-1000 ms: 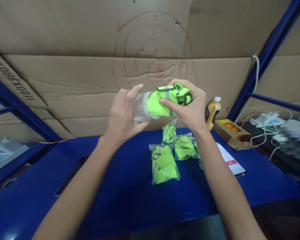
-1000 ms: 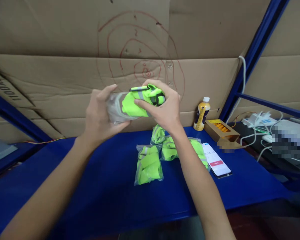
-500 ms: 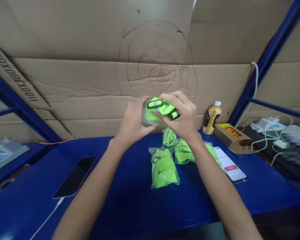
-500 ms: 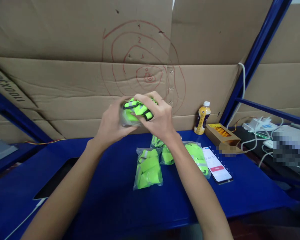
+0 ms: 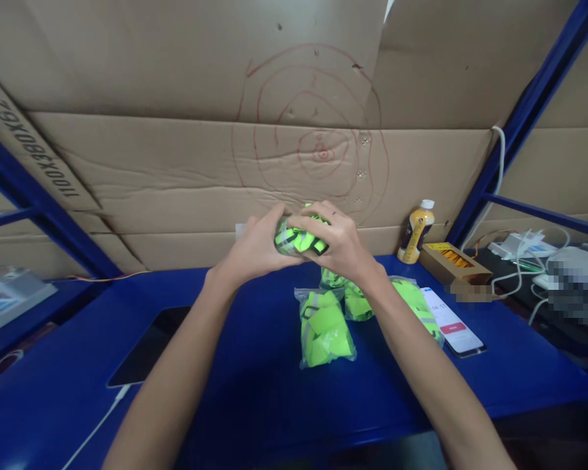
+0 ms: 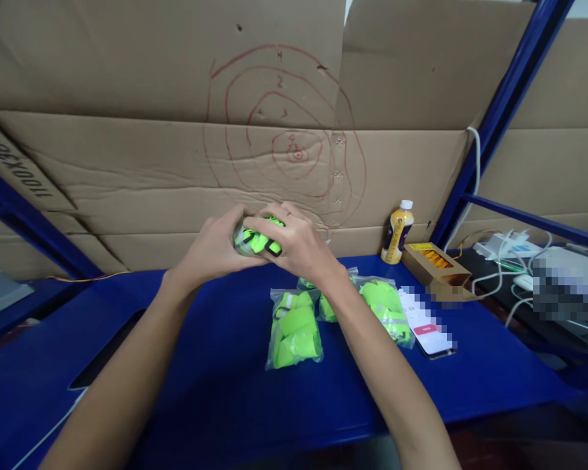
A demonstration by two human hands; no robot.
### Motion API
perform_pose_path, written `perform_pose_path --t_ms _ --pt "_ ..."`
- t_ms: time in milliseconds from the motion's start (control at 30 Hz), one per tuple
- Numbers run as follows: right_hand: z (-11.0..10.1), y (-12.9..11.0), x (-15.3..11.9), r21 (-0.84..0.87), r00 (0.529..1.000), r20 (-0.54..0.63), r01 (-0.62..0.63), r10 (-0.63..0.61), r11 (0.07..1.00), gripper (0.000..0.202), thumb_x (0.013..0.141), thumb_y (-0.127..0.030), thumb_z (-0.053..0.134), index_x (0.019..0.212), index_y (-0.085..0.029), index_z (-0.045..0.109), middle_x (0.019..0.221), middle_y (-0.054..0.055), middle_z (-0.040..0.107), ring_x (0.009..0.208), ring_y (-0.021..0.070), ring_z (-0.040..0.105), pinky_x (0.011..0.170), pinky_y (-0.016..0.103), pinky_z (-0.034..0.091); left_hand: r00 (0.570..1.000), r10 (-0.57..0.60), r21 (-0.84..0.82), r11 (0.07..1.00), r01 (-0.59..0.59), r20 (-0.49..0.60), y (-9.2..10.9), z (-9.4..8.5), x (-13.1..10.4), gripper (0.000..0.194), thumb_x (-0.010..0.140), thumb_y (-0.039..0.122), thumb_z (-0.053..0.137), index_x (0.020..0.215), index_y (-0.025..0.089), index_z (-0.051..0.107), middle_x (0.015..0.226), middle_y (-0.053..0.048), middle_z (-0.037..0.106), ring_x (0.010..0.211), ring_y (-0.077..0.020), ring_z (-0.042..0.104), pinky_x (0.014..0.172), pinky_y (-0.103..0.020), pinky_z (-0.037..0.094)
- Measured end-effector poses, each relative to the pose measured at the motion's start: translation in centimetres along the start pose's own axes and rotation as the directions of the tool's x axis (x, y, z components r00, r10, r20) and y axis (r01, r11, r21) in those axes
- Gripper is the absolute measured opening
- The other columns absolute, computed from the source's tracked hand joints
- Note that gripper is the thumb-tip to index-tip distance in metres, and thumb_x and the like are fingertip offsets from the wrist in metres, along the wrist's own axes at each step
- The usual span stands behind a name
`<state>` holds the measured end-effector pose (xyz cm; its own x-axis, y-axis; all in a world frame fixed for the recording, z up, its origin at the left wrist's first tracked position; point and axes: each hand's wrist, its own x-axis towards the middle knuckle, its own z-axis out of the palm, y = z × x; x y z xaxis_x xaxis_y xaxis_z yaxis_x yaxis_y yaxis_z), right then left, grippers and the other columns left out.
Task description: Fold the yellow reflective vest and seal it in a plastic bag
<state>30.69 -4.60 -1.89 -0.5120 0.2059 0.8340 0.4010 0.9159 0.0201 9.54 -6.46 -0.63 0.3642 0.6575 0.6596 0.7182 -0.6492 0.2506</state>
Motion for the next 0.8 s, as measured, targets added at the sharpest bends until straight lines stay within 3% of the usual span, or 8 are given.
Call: perform_pose_path --t_ms 200,267,400,567,633,800 --pt "-1.0 -1.3 0.4 0.14 0.986 0.138 -0.111 0.092 0.984 0.042 0.085 -0.022 0.072 0.126 -0.022 0.065 0.12 0.01 0.063 0.112 0.0277 0.062 0.099 0.042 0.052 0.999 -0.009 0.012 1.0 0.008 0.044 -0.2 0.6 0.2 0.051 0.07 0.048 0.084 0.106 0.024 0.056 0.098 -0.003 0.074 0.087 -0.03 0.072 0.069 -0.035 0.047" --pt "-1.5 -2.1 0.5 0.163 0.98 0.164 -0.141 0.114 0.977 0.041 0.091 -0.027 0.067 0.13 -0.021 0.06 0.125 0.012 0.06 0.116 0.0283 0.06 0.103 0.044 0.051 1.0 0.012 -0.036 0.999 -0.011 0.023 0.0 1.0 0.2 0.054 0.074 0.046 0.082 0.116 0.023 0.057 0.108 -0.005 0.075 0.096 -0.0318 0.073 0.074 -0.036 0.05" --pt "-0.8 -2.8 0.8 0.181 0.967 -0.041 -0.239 0.25 0.954 0.025 0.108 -0.036 0.044 0.124 -0.021 0.058 0.124 0.013 0.057 0.117 0.0261 0.059 0.107 0.045 0.05 0.997 0.058 -0.085 0.994 -0.062 -0.05 0.8 2.6 0.3 0.064 0.078 0.038 0.082 0.132 0.023 0.052 0.116 -0.008 0.074 0.106 -0.0337 0.075 0.079 -0.037 0.055" --pt "0.8 -1.9 0.9 0.154 0.902 -0.328 -0.243 0.281 0.958 0.01 0.102 -0.029 0.055 0.103 -0.022 0.061 0.106 0.009 0.059 0.108 0.0248 0.06 0.1 0.043 0.051 0.977 0.109 -0.039 0.992 -0.118 -0.183 1.4 4.4 0.2 0.063 0.077 0.032 0.083 0.13 0.021 0.049 0.12 -0.013 0.072 0.11 -0.0351 0.075 0.085 -0.04 0.059" --pt "0.8 -1.4 0.8 0.168 0.898 -0.353 -0.217 0.265 0.961 0.009 0.1 -0.027 0.056 0.097 -0.023 0.062 0.101 0.008 0.06 0.106 0.0242 0.06 0.098 0.042 0.051 0.972 0.123 -0.033 0.991 -0.132 -0.2 1.5 4.5 0.2 0.067 0.078 0.031 0.085 0.133 0.022 0.047 0.126 -0.014 0.071 0.116 -0.0352 0.074 0.09 -0.042 0.059" --pt "0.6 -0.4 0.4 0.142 0.935 -0.276 -0.187 0.22 0.972 0.013 0.104 -0.031 0.053 0.095 -0.024 0.06 0.102 0.008 0.062 0.1 0.0233 0.062 0.095 0.041 0.052 0.979 0.121 -0.031 0.991 -0.128 -0.161 1.5 4.8 0.2 0.071 0.078 0.03 0.087 0.136 0.022 0.047 0.13 -0.014 0.07 0.118 -0.0355 0.074 0.093 -0.042 0.06"
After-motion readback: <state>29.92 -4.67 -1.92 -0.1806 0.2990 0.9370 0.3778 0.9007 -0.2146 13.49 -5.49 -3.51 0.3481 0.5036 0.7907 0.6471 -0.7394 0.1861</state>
